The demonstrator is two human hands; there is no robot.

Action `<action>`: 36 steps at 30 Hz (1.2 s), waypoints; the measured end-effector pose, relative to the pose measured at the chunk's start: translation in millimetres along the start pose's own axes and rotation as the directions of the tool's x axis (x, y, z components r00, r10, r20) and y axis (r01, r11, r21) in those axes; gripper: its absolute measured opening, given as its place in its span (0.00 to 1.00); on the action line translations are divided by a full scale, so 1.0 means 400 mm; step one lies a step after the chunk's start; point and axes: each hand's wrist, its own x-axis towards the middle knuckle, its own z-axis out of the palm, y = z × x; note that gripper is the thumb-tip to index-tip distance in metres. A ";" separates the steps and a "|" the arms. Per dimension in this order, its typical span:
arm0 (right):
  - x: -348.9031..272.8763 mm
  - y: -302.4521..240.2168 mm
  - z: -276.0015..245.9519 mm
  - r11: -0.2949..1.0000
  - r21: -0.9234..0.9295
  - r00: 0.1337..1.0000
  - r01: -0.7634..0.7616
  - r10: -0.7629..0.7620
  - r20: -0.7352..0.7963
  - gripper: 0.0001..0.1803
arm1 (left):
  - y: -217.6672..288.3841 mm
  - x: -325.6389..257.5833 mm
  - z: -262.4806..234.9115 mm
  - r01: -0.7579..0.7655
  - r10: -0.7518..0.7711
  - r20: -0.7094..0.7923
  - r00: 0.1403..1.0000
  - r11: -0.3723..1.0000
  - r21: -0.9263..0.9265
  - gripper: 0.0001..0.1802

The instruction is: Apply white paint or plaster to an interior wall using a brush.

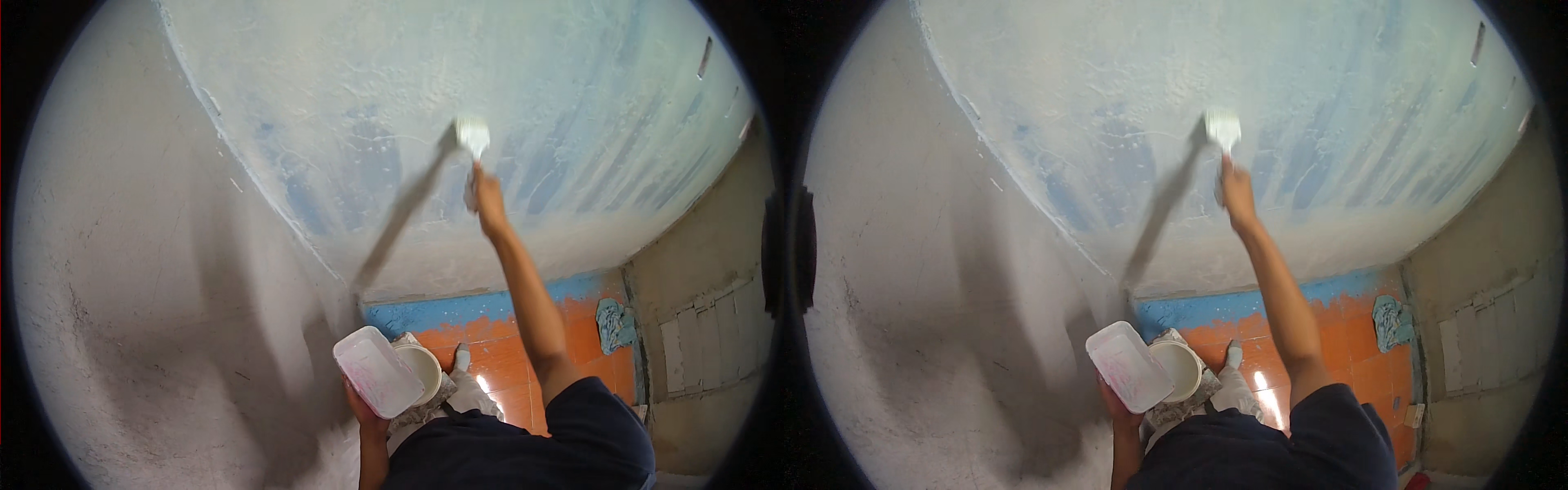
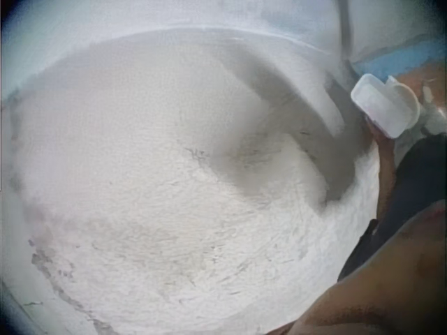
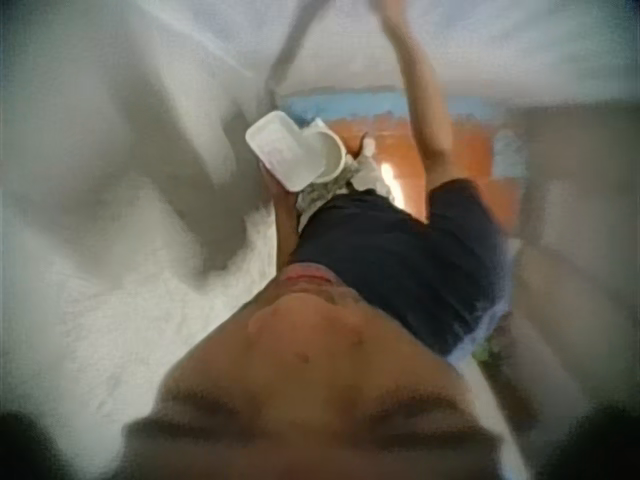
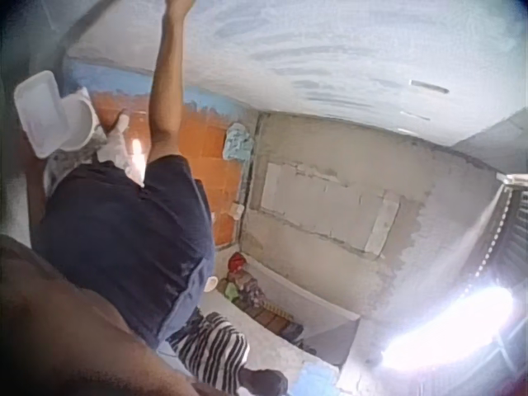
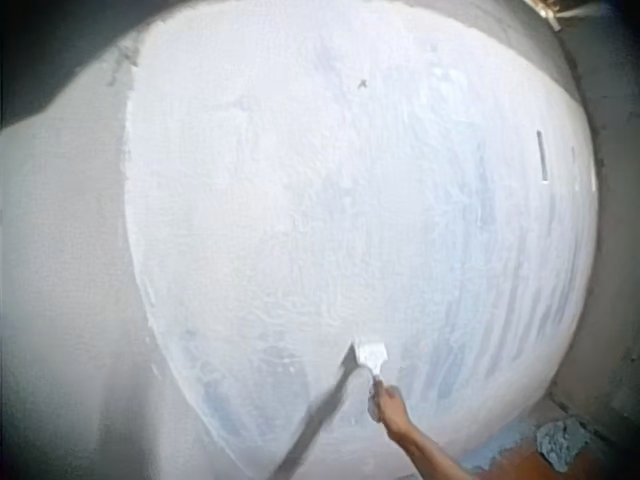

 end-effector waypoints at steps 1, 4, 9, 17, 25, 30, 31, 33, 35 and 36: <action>-0.009 0.140 -0.008 0.998 -0.034 0.998 -0.061 0.060 -0.006 0.27 | -0.002 -0.005 -0.005 -0.010 0.010 -0.004 1.000 1.000 0.002 0.33; -0.070 0.575 -0.106 0.954 -0.037 0.955 -0.298 0.298 -0.007 0.27 | -0.006 -0.040 0.013 0.029 -0.026 -0.081 0.996 0.999 0.035 0.32; -0.162 0.809 -0.173 0.641 0.025 0.641 -0.767 0.767 -0.027 0.21 | 0.005 -0.074 -0.006 -0.026 0.039 -0.154 0.987 0.996 0.086 0.33; -0.008 -0.019 -0.052 0.900 0.271 0.936 -0.342 0.299 0.188 0.13 | 0.019 -0.028 -0.035 -0.007 0.013 -0.124 0.992 0.998 0.055 0.33; 0.016 -0.184 0.016 0.988 0.099 0.986 0.116 -0.126 0.105 0.22 | 0.011 0.020 -0.018 0.000 0.003 -0.046 0.999 0.998 0.062 0.31; -0.043 0.427 0.020 0.999 0.010 0.999 -0.047 0.047 0.014 0.28 | 0.016 -0.023 0.004 -0.011 0.019 -0.118 0.993 0.998 0.068 0.31; -0.063 0.579 -0.030 0.991 -0.038 0.991 -0.131 0.132 0.022 0.28 | 0.010 -0.019 0.019 0.006 -0.001 -0.094 0.996 0.999 0.048 0.31; -0.117 0.773 -0.110 0.917 -0.102 0.921 -0.386 0.389 0.010 0.27 | -0.003 -0.005 0.005 0.010 -0.003 -0.101 0.995 0.997 0.072 0.31; -0.149 0.816 -0.104 0.824 -0.108 0.828 -0.556 0.560 0.010 0.26 | 0.008 -0.020 0.007 -0.004 0.017 -0.127 0.992 0.995 0.099 0.31; -0.152 0.810 -0.101 0.731 -0.084 0.733 -0.677 0.680 0.010 0.23 | 0.017 -0.030 0.026 0.016 -0.010 -0.124 0.992 0.999 0.047 0.31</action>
